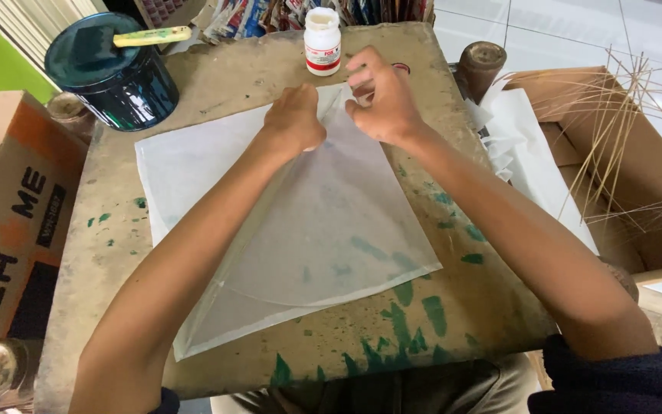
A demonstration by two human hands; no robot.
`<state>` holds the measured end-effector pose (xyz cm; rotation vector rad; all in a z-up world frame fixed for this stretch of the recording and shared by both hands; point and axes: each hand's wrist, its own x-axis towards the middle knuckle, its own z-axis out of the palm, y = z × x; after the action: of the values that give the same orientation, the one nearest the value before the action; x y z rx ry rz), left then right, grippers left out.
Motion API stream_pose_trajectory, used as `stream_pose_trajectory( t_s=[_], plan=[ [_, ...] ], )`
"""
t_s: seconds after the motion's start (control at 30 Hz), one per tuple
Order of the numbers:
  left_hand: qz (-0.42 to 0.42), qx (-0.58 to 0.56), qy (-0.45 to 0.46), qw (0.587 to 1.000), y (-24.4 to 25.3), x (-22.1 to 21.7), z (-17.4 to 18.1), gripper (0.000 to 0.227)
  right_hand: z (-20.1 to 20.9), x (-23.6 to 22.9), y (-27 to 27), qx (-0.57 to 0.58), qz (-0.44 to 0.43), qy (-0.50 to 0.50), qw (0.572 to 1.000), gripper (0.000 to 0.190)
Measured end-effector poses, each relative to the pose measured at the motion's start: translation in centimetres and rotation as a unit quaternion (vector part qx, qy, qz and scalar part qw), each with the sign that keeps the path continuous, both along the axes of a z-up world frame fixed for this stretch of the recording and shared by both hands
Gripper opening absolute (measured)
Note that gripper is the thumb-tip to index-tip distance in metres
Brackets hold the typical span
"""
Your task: Assembling a kite by applying glue to the paper edges and folding them over the bamboo frame
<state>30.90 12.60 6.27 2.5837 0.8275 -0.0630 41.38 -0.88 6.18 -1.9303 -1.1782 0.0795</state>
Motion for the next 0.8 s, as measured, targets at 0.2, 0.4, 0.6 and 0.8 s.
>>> stream_pose_trajectory(
  t_s=[0.2, 0.4, 0.6, 0.8],
  plan=[
    [0.002, -0.008, -0.035, 0.999, -1.0, -1.6, 2.3, 0.03, 0.9, 1.0, -1.6, 0.041, -0.082, 0.021, 0.996, 0.035],
    [-0.035, -0.014, -0.109, 0.993, -3.0, -4.4, 7.3, 0.012, 4.4, 0.2, -4.7, 0.116, -0.016, -0.025, 0.993, 0.032],
    [-0.092, -0.002, -0.174, 0.98, -3.6, -6.6, 10.6, 0.036, 9.5, -0.9, -6.8, 0.151, 0.116, -0.156, 0.969, 0.047],
    [-0.132, 0.0, -0.229, 0.964, -5.8, -9.9, 15.6, 0.016, 12.0, 1.2, -6.1, 0.225, 0.112, -0.078, 0.965, 0.051]
  ],
)
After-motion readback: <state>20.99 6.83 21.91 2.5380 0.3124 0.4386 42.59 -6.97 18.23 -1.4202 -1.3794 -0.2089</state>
